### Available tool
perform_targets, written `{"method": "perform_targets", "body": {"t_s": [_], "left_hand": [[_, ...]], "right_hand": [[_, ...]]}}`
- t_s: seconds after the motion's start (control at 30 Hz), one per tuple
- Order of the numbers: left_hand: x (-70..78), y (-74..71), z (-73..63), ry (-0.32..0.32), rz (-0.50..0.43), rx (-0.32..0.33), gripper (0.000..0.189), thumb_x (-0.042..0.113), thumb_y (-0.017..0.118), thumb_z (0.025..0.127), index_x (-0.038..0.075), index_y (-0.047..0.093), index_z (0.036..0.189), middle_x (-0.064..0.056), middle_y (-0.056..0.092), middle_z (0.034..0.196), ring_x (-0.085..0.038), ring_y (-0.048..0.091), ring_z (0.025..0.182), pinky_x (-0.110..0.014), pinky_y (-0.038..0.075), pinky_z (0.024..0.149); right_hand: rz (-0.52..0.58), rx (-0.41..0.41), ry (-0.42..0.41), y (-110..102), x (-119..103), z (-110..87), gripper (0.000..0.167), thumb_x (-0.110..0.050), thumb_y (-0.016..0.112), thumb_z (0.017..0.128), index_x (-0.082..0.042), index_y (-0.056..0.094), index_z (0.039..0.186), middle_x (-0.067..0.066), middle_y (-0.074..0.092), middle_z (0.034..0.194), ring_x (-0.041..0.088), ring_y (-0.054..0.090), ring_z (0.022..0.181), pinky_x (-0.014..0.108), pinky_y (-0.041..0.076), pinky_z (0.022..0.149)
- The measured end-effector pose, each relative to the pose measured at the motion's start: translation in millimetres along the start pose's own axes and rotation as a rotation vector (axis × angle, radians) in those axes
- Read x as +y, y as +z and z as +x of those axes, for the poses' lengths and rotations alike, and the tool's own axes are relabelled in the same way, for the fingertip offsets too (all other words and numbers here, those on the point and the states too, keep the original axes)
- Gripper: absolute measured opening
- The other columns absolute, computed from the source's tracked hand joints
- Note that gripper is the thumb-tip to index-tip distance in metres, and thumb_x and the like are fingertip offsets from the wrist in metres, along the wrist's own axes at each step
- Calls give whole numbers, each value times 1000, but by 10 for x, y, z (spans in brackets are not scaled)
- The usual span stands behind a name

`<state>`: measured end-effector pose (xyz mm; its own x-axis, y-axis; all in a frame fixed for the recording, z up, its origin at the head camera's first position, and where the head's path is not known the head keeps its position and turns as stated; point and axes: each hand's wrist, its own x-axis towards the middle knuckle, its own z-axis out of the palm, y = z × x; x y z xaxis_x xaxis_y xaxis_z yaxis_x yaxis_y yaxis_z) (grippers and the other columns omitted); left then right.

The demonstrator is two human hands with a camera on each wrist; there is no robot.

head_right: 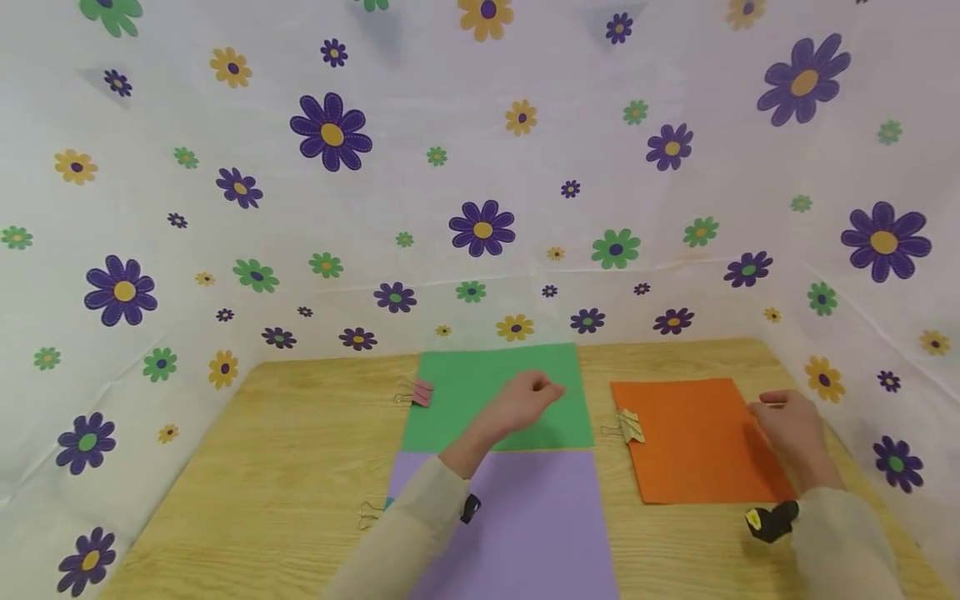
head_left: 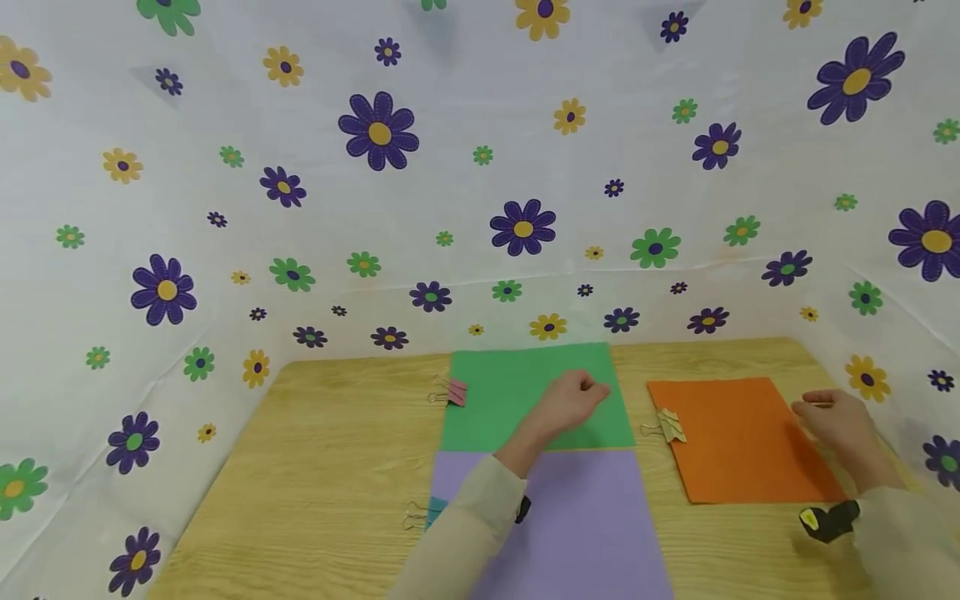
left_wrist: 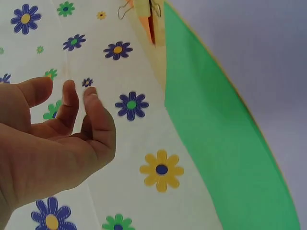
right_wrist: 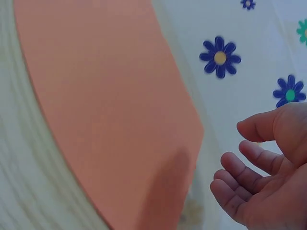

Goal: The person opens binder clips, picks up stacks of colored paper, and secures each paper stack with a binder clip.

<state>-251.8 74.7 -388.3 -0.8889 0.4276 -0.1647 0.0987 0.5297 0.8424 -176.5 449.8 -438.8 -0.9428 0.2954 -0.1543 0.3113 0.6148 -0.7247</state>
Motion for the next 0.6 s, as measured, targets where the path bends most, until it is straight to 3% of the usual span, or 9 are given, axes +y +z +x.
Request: {"method": "perform_targets", "body": {"t_s": [0.2, 0.33, 0.43, 0.53, 0.6], "left_hand": [[-61, -268, -60, 26, 47, 48, 29, 33, 54, 101, 8, 60, 115, -5, 62, 113, -19, 57, 100, -35, 48, 83], [-134, -435, -129, 77, 87, 54, 38, 34, 52, 102, 5, 57, 127, -14, 57, 134, -30, 52, 127, -45, 45, 100], [-178, -546, -213, 106, 99, 51, 43, 32, 51, 103, 2, 52, 134, -18, 52, 140, -34, 47, 132, -49, 43, 103], [-203, -639, -310, 107, 120, 66, 48, 32, 51, 103, 2, 48, 139, -21, 47, 144, -35, 44, 133, -51, 42, 104], [-221, -692, -368, 93, 162, 89, 51, 35, 52, 103, 4, 46, 142, -20, 44, 146, -35, 42, 135, -53, 39, 106]], "right_hand": [[35, 55, -119, 113, -309, -48, 54, -26, 44, 104, 18, 41, 135, 39, 47, 124, 46, 54, 102, 20, 47, 63], [39, 105, -164, 222, -537, -106, 47, -21, 46, 104, 17, 44, 132, 36, 50, 120, 42, 54, 100, 13, 42, 62], [56, 143, -166, 318, -686, -184, 44, -19, 47, 104, 15, 46, 131, 34, 52, 119, 39, 53, 99, 10, 39, 62], [81, 185, -169, 418, -829, -277, 44, -21, 47, 104, 13, 46, 133, 31, 52, 121, 41, 51, 103, 16, 42, 68], [106, 207, -188, 473, -921, -342, 44, -21, 46, 104, 11, 46, 134, 31, 50, 126, 44, 50, 111, 28, 50, 79]]}}
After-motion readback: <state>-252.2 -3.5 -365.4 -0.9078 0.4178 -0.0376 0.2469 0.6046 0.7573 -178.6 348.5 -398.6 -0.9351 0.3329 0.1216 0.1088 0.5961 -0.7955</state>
